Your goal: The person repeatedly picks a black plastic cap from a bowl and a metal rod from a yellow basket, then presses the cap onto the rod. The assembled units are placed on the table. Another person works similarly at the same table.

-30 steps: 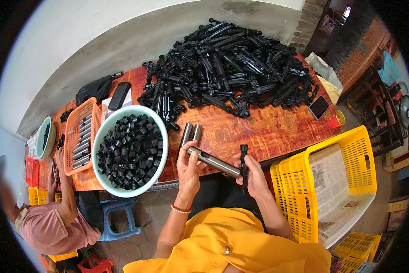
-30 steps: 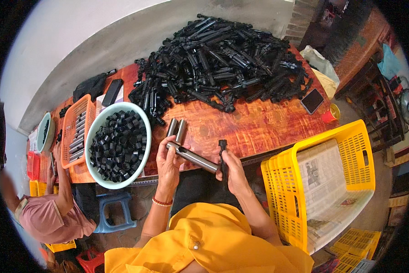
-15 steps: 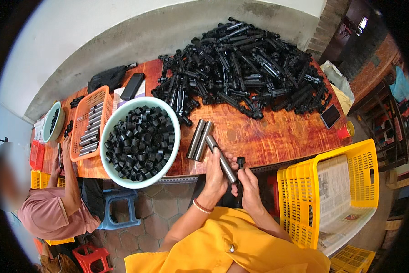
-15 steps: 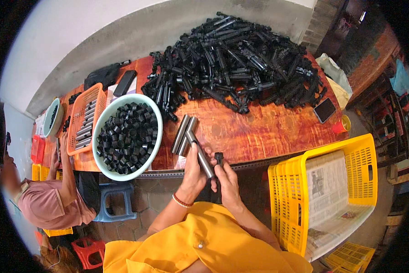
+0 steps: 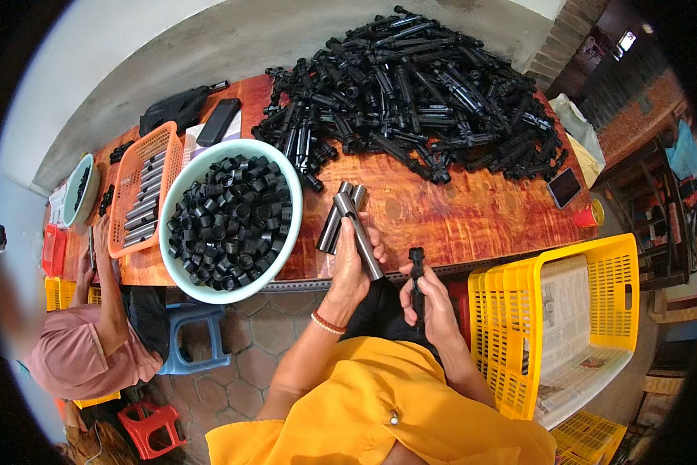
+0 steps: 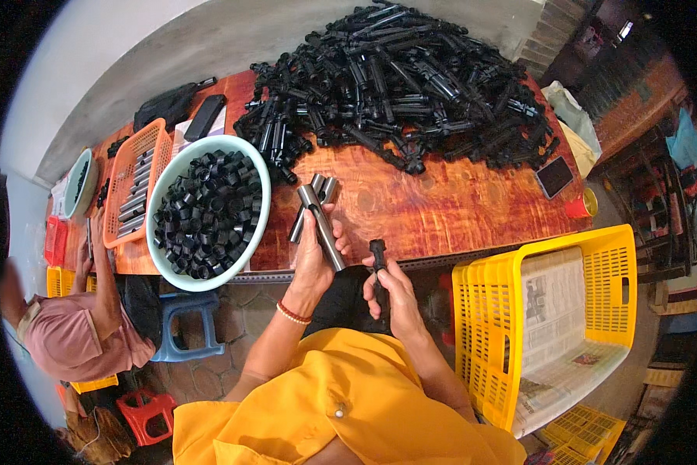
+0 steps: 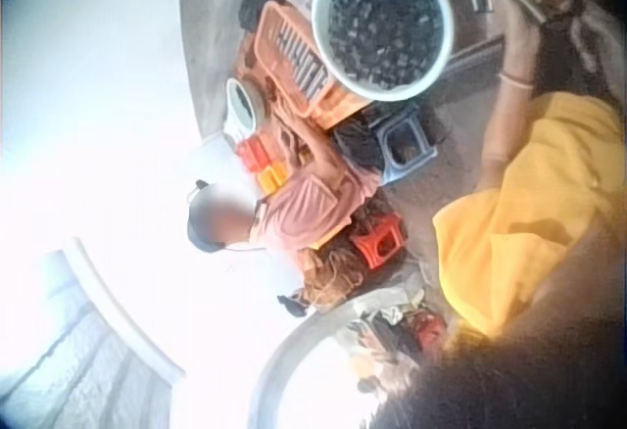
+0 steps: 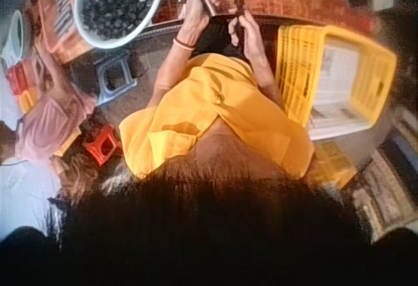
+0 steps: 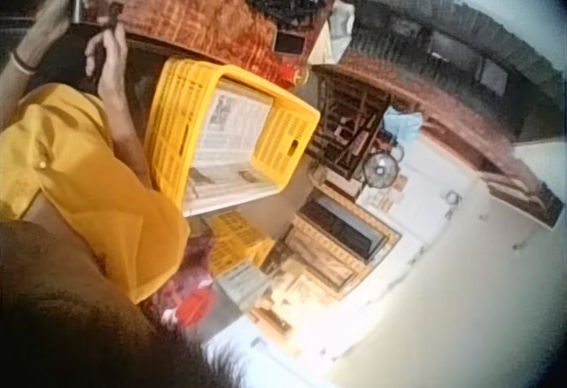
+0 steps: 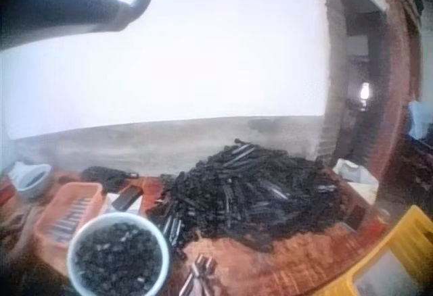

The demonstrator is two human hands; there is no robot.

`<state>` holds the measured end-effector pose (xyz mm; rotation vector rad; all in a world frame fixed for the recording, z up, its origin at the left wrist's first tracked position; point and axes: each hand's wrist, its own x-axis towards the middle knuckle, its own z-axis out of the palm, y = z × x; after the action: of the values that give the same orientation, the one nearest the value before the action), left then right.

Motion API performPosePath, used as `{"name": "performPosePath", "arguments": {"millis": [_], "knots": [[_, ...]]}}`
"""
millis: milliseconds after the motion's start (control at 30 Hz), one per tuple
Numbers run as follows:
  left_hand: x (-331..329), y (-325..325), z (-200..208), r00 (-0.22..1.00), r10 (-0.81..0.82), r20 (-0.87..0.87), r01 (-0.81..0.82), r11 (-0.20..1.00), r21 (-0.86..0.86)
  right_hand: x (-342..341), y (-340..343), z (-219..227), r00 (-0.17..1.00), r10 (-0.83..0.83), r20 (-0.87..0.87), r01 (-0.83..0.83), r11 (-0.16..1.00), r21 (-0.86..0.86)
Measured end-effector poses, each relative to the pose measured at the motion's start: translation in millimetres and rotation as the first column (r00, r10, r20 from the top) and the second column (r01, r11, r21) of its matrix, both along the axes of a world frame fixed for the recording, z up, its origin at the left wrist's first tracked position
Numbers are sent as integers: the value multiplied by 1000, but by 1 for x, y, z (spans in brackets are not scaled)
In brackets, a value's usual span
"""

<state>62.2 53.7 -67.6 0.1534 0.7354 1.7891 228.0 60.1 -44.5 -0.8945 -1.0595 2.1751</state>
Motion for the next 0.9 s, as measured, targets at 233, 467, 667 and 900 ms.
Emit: {"name": "performPosePath", "arguments": {"millis": [233, 467, 667, 900], "knots": [[-3, 5, 0, 1000, -4, -11, 5, 999, 39, 14, -10, -6, 979, 146, 143, -150, 989, 17], [9, 11, -1, 998, 0, -63, -1, 1000, -13, 2, -16, -2, 936, 164, 311, -187, 981, 44], [16, 8, 9, 988, -62, -139, 56, 997, -46, 0, -13, -7, 929, 171, 329, -189, 982, 21], [33, 2, 7, 978, -105, -181, 102, 994, -24, -4, -8, -10, 954, 118, 277, -103, 992, -68]]}}
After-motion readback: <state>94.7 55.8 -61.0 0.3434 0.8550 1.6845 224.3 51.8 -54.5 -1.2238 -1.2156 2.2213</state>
